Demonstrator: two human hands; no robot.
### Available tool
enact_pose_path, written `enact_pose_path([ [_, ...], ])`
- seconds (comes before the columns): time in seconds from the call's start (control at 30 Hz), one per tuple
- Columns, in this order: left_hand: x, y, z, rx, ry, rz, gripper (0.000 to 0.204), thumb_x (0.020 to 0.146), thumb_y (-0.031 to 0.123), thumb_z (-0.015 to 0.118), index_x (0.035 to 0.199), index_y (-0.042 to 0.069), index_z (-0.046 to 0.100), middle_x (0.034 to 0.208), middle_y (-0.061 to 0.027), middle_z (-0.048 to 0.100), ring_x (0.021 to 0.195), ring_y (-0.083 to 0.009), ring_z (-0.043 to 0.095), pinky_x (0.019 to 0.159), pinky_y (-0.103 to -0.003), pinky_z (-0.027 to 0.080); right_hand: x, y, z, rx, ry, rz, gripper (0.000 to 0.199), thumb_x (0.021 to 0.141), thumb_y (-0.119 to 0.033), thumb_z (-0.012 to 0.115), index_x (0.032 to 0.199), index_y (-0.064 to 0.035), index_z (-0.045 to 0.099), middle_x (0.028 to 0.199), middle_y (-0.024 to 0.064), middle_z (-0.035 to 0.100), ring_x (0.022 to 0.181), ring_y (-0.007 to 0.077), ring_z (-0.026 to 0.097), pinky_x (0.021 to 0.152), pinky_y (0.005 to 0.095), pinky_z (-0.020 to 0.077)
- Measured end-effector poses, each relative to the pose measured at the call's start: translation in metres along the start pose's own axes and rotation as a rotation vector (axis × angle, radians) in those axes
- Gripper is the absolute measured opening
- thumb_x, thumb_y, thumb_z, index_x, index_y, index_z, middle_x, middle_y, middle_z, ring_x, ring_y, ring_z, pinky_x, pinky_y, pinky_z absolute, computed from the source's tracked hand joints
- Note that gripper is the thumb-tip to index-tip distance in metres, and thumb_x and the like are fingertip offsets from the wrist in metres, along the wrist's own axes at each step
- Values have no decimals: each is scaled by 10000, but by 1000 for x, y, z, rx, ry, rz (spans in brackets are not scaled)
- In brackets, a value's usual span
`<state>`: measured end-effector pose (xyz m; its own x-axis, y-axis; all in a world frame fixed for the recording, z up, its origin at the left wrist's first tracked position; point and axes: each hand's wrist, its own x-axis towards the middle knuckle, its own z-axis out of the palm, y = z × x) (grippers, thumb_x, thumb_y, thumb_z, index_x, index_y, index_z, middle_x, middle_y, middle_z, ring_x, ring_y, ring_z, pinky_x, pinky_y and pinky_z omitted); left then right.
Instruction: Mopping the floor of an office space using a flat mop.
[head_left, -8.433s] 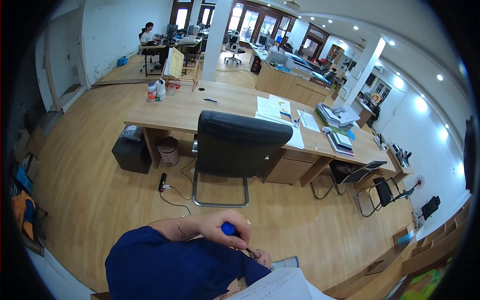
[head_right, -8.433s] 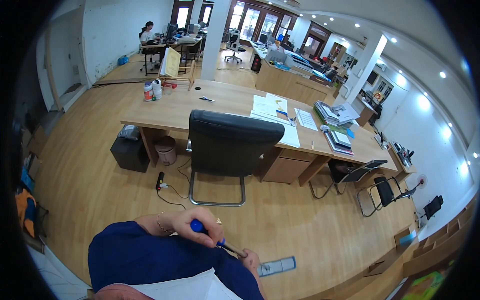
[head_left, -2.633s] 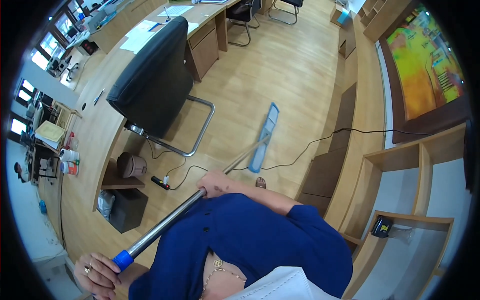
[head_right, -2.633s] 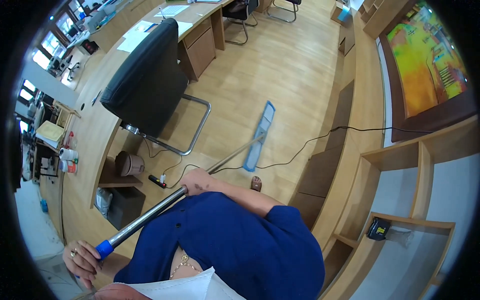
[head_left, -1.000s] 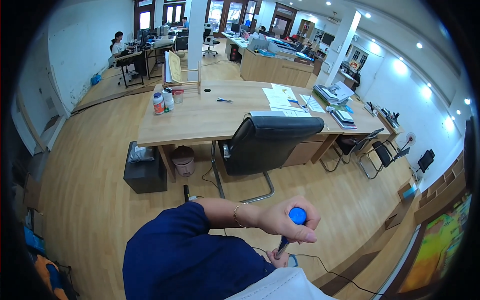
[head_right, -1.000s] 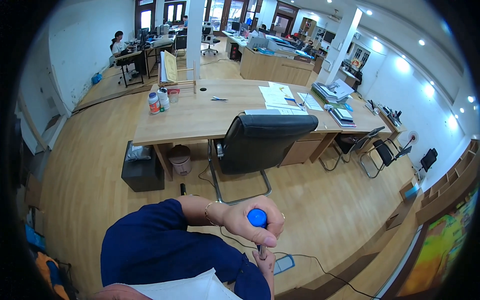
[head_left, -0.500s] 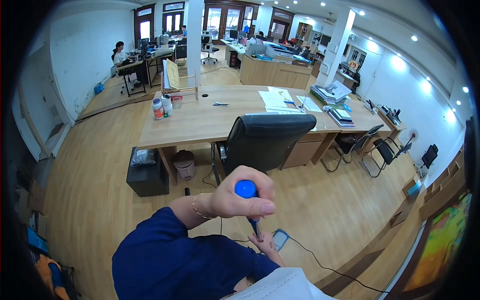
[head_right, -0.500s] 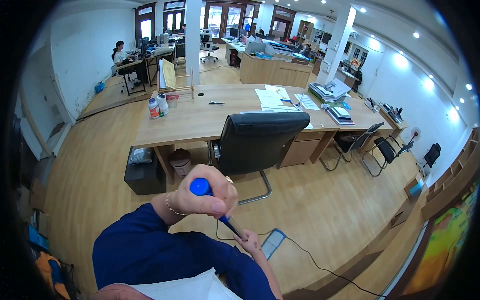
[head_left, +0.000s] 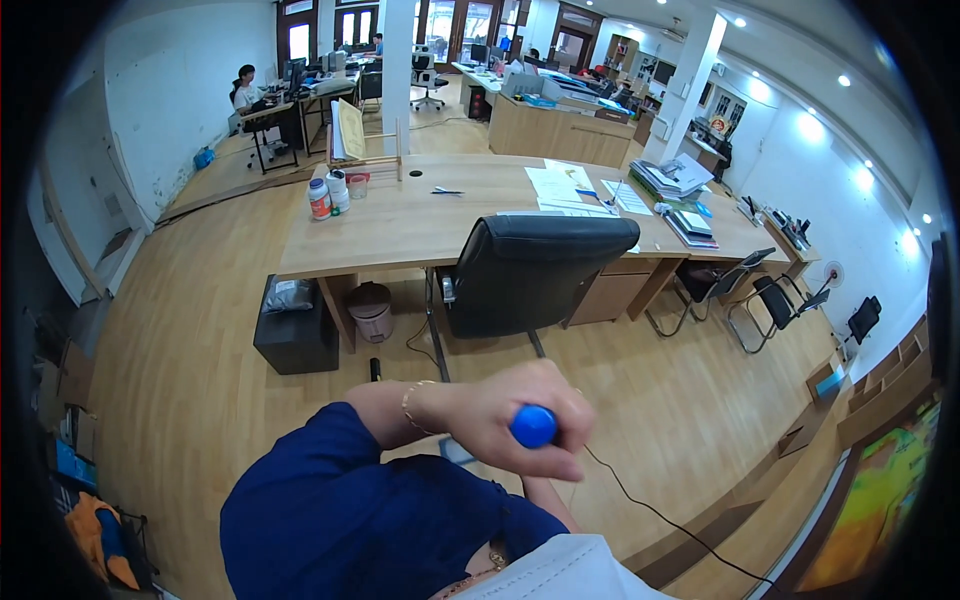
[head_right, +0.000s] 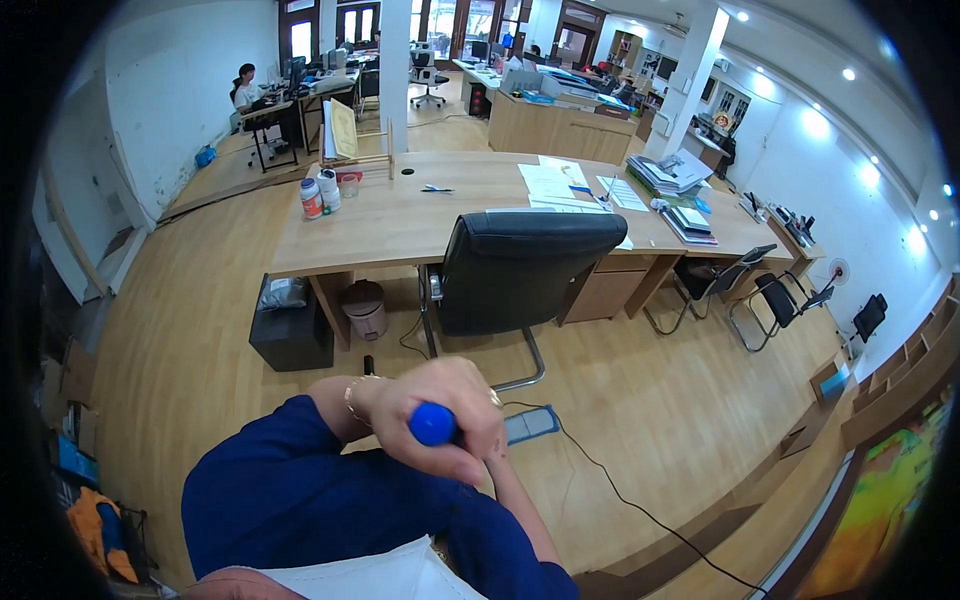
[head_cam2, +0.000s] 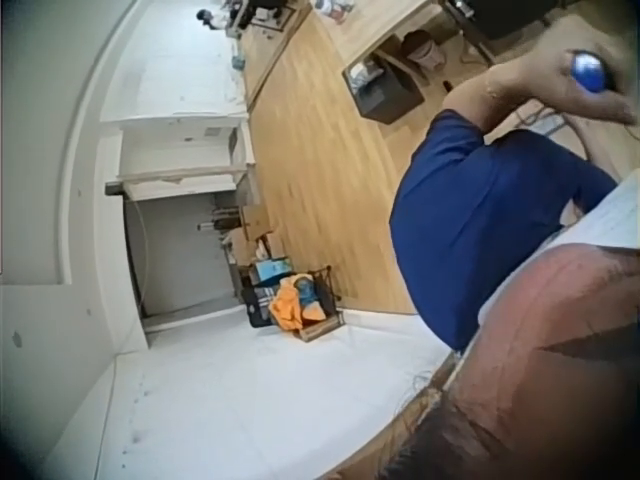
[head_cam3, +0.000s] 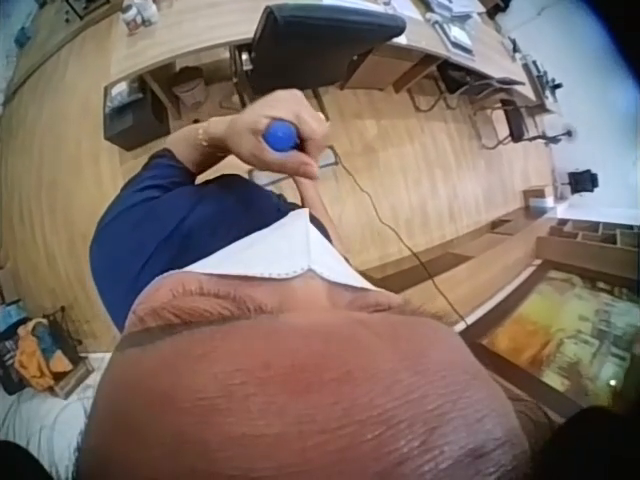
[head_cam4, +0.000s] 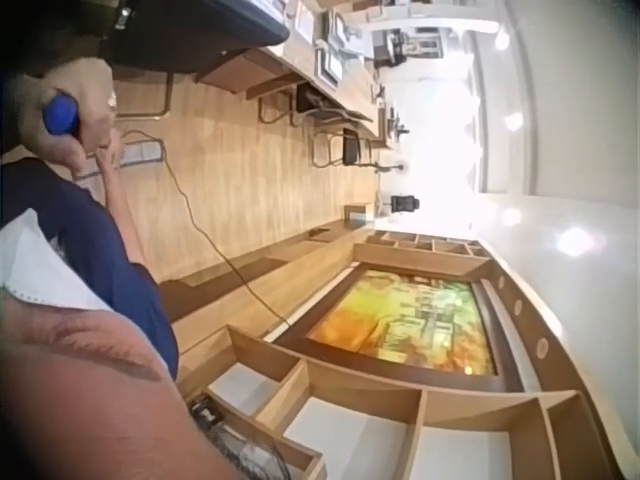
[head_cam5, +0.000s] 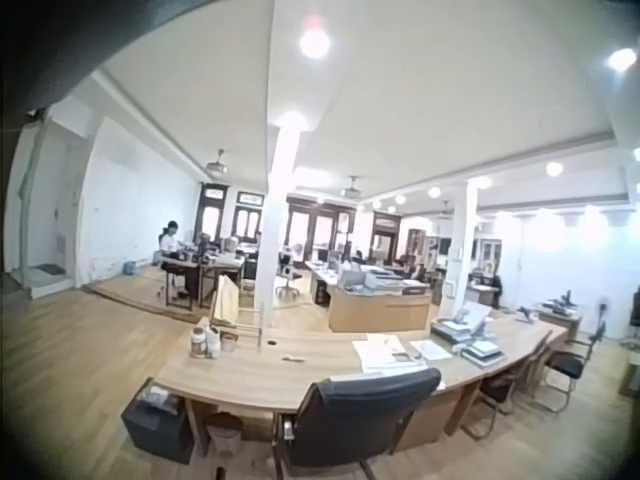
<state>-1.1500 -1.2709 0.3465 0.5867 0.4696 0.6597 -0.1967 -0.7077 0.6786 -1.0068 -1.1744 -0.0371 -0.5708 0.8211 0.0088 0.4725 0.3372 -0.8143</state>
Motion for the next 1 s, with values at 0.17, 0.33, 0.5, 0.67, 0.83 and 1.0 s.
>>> enact_pose_path([
  [0.17,8,-36,49,-10,0,-28,202,776,180,740,793,55,582,714,-92,599,637,-276,583,558,-337,446,-36,-39,-82,-67,114,-116,253,775,-201,672,969,-44,634,910,154,655,823,263,626,759,329,481],
  [0.33,-13,-129,88,107,23,-75,266,761,256,761,755,80,562,676,-113,589,634,-308,575,546,-386,433,-104,-110,-189,-133,252,-216,286,785,-201,661,1010,-29,623,986,153,661,901,269,627,830,322,477],
  [0.5,-56,-205,104,237,23,-414,275,725,203,753,683,66,518,629,-131,538,602,-348,542,535,-428,398,-144,-215,-238,362,454,-479,411,903,-298,538,1184,3,536,1118,218,593,1048,295,585,907,437,461],
  [0.67,-114,-308,131,180,-165,-456,362,767,314,737,666,58,502,624,-139,535,582,-338,517,526,-421,393,-145,-282,-227,247,556,-975,312,909,-214,581,1010,71,506,750,216,570,673,293,598,573,436,507],
  [0.83,-174,-353,143,206,-136,-560,358,786,357,719,678,63,545,633,-144,560,585,-319,530,528,-409,404,-155,-281,-228,209,262,-962,264,884,-158,618,1018,28,486,704,192,601,614,284,624,561,416,535],
  [1.0,-172,-329,155,130,-96,-647,258,758,255,712,679,66,556,633,-140,551,599,-319,538,539,-410,416,-156,-290,-248,125,247,-940,250,897,-177,599,958,25,464,637,165,597,551,277,627,503,394,528],
])
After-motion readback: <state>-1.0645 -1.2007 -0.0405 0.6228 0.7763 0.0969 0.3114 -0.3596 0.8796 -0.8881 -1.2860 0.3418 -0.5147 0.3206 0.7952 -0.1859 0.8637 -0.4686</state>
